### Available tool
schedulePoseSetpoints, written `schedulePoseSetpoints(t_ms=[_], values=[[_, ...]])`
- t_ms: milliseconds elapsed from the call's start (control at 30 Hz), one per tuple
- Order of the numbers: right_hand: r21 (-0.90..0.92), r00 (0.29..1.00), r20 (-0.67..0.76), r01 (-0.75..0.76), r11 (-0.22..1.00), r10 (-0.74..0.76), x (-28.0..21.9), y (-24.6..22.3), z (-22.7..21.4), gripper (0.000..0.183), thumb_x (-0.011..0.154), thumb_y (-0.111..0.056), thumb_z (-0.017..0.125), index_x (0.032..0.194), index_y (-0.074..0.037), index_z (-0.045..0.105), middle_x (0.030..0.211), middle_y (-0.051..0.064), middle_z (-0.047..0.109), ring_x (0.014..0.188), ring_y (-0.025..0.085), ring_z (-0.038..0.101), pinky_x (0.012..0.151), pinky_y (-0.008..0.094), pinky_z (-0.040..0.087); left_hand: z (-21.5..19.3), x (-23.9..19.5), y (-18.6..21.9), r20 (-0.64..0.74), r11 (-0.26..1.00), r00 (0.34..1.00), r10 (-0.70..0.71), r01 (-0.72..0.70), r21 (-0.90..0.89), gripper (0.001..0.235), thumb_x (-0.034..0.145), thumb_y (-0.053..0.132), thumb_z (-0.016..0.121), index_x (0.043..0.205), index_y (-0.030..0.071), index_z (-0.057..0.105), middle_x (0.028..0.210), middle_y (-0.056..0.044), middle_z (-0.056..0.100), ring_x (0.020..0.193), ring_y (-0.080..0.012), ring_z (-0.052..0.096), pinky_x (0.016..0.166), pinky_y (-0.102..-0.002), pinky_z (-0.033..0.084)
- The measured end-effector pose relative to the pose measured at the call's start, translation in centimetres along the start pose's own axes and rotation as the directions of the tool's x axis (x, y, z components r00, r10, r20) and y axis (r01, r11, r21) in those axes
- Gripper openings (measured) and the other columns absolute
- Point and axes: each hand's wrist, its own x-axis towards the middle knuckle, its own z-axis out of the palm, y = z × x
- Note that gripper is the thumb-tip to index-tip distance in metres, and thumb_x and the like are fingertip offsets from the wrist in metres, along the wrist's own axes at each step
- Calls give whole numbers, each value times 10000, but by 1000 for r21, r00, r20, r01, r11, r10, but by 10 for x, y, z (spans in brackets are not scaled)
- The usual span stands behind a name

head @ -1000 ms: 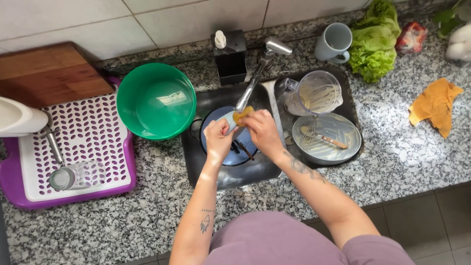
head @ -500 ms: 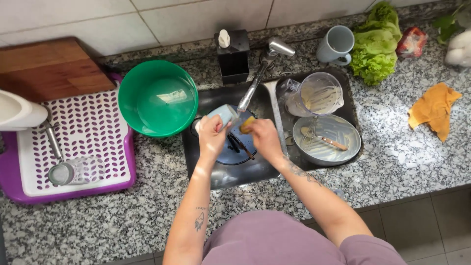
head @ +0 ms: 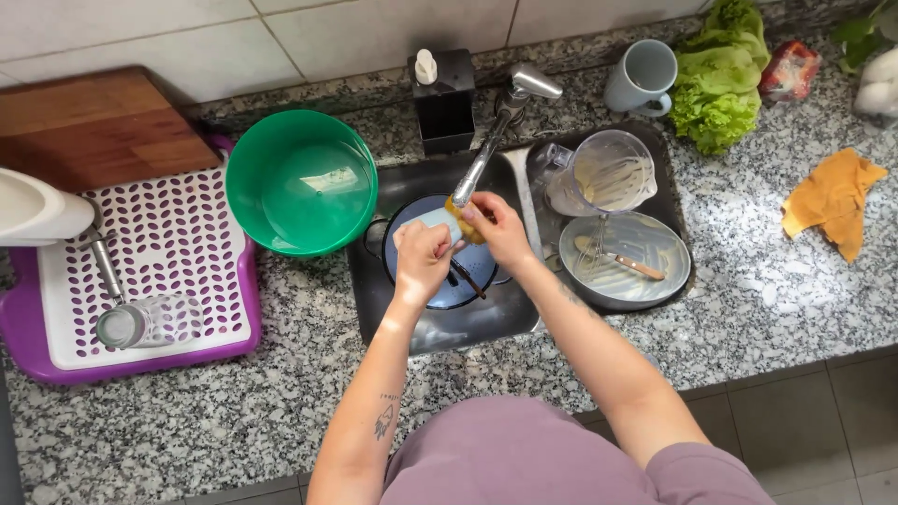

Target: The person washes various kitchen items in a sink using a sponge and running water. They clean a glass, two mugs, a whisk, a spoon, and a bowl, placing each item into a drying rack after rinsing.

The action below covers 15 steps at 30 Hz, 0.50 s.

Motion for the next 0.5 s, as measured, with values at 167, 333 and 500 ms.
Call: schedulePoseSetpoints(t_ms=[167, 333, 500], values=[[149, 970, 168, -204, 968, 178, -24, -106, 6, 517, 769, -322, 750, 1191, -99, 552, 1049, 69, 505, 961, 163, 497, 895, 332, 442, 0, 1, -4, 50, 998, 997, 53, -53, -17, 483, 730, 144, 736, 568, 190, 283, 474, 35, 286, 590, -197, 414, 781, -323, 285], [192, 957, 211, -239, 952, 198, -28, -87, 16, 447, 824, -309, 689, 1183, -79, 553, 941, 44, 553, 862, 137, 518, 806, 285, 452, 0, 4, -8, 118, 995, 988, 103, -102, -17, 483, 703, 153, 742, 574, 192, 279, 467, 39, 277, 593, -202, 419, 773, -332, 286], [82, 984, 4, -178, 981, 178, -5, -9, 10, 338, 964, -359, 543, 993, -39, 647, 873, 50, 624, 853, 141, 530, 867, 331, 443, -2, 6, -1, 138, 998, 989, 58, -55, -24, 487, 710, 145, 739, 568, 186, 275, 469, 64, 242, 586, -181, 389, 791, -321, 285]])
